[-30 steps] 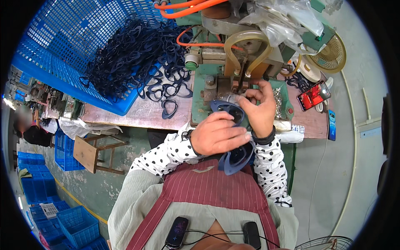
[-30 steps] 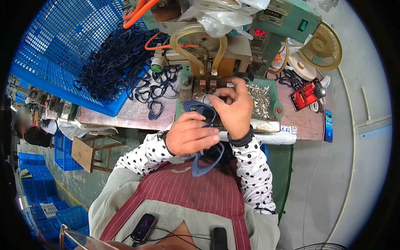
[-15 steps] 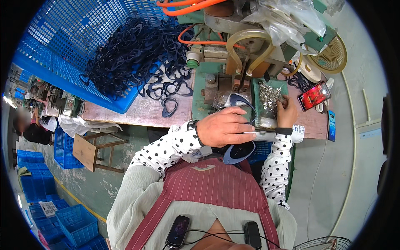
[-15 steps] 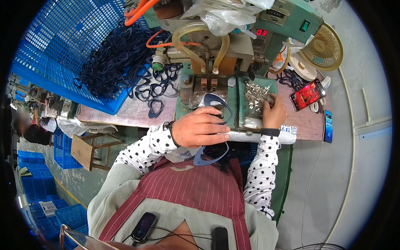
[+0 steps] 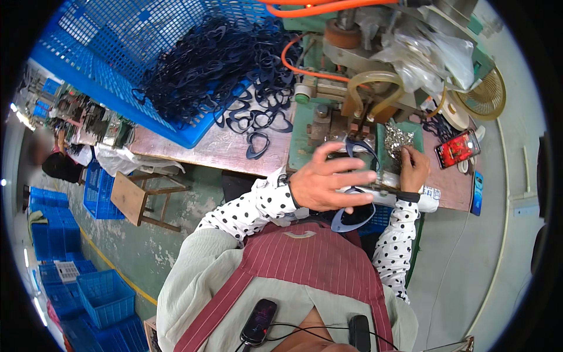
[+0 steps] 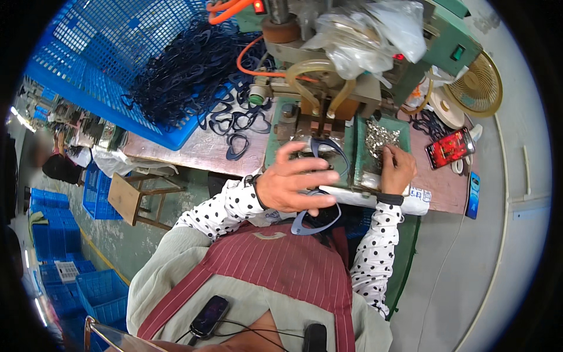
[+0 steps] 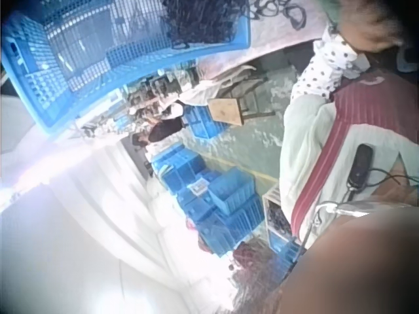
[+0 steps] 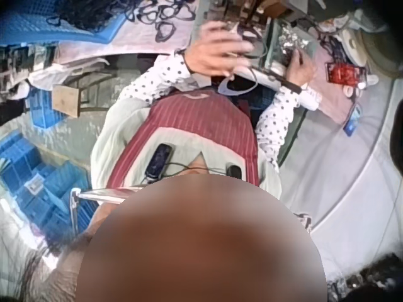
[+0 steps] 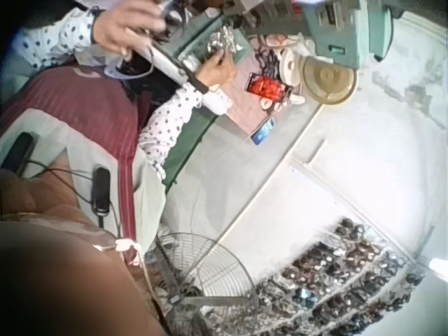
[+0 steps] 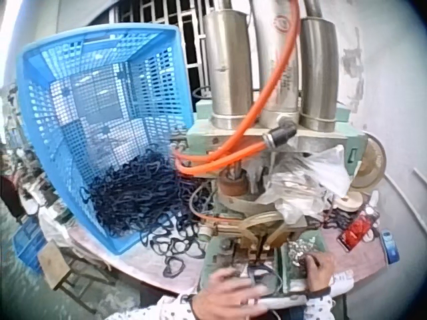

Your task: The person repeatedly picks dark blue plastic loops from a blue basket and places them into a small press machine on the table. They then pick small metal pins from a tray and insert them into the loops before pressing the machine to secure the parts. The person continues this cycle, handling loops and pins one at a time.

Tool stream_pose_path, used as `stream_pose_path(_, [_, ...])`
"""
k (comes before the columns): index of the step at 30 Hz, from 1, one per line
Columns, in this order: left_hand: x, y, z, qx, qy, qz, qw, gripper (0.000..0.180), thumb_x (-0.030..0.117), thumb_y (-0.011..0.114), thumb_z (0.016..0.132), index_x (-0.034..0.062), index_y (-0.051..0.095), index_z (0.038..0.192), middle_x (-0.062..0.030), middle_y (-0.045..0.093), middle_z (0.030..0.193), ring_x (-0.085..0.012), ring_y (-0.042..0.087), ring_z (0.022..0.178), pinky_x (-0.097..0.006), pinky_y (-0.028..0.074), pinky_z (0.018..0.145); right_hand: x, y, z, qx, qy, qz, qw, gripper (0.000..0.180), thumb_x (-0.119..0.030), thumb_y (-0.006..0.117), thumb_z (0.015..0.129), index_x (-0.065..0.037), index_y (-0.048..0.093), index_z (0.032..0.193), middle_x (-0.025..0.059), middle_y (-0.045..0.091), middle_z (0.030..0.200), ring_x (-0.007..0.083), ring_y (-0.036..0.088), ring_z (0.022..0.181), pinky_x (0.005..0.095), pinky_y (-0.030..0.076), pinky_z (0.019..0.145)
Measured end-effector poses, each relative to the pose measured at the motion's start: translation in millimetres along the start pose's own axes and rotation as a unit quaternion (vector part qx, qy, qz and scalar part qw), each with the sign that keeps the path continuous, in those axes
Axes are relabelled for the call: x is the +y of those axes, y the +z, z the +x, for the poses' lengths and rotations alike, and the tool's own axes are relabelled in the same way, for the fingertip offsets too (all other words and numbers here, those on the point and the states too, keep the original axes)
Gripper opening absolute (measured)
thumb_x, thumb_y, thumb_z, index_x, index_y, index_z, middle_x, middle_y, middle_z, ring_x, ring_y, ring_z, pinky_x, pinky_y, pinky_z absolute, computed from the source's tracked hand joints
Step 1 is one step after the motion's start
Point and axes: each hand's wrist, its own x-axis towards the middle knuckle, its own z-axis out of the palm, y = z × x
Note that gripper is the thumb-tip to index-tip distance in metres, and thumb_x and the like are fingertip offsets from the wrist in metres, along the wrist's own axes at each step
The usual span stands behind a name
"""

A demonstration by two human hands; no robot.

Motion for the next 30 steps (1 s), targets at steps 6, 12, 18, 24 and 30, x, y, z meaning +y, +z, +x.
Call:
stream_pose_path(6, [-61,-19,-96,0.312,-0.478,0.190,0.799,0.040,0.015,0.070,0.082,-0.0029,0.055,0.114,-0.0176,0.055,0.109,-0.0318,0.051,0.102,-0.040,0.041,0.088,-2,-2,-2,0.023,0.003,0.028,0.999,0.012,-0.017,0.069,0.084,-0.009,0.074,0.092,0.0089,0.070,0.088,0.0272,0.061,0.088,0.0387,0.046,0.082])
stream_pose_path(12, [-129,-50,-227,0.176,-0.768,0.100,0.607,0.055,0.053,0.061,0.086,-0.0003,0.070,0.094,-0.0223,0.067,0.097,-0.0375,0.059,0.098,-0.040,0.046,0.085,-4,5,-2,0.027,0.035,0.034,0.998,0.012,-0.017,0.069,0.084,-0.012,0.074,0.093,0.0078,0.070,0.089,0.0271,0.062,0.089,0.0383,0.046,0.083])
stream_pose_path(18, [-141,-44,-186,0.248,-0.581,0.155,0.759,0.029,0.026,0.064,0.090,-0.0011,0.061,0.079,-0.0148,0.064,0.080,-0.0282,0.062,0.065,-0.039,0.046,0.061,-2,3,0,0.016,0.037,0.037,0.998,0.011,-0.017,0.073,0.081,-0.013,0.074,0.092,0.0078,0.070,0.089,0.0261,0.062,0.089,0.0373,0.048,0.082])
stream_pose_path(24, [-56,-60,-40,0.293,-0.479,0.052,0.826,0.013,0.010,0.048,0.100,-0.0012,0.052,0.094,-0.0103,0.063,0.085,-0.0109,0.058,0.059,-0.023,0.045,0.056,-25,-2,5,-0.011,0.110,0.162,0.981,0.015,-0.007,0.070,0.080,-0.009,0.075,0.094,0.0089,0.071,0.091,0.0215,0.063,0.089,0.0315,0.049,0.081])
stream_pose_path(30, [-23,-37,-12,0.088,-0.118,0.168,0.975,0.035,0.006,0.064,0.071,0.0119,0.066,0.106,-0.0018,0.068,0.095,-0.0203,0.063,0.083,-0.041,0.042,0.087,-103,-16,15,-0.062,0.085,0.315,0.943,0.016,-0.004,0.066,0.078,-0.005,0.073,0.093,0.0068,0.069,0.089,0.0182,0.060,0.085,0.0295,0.047,0.079])
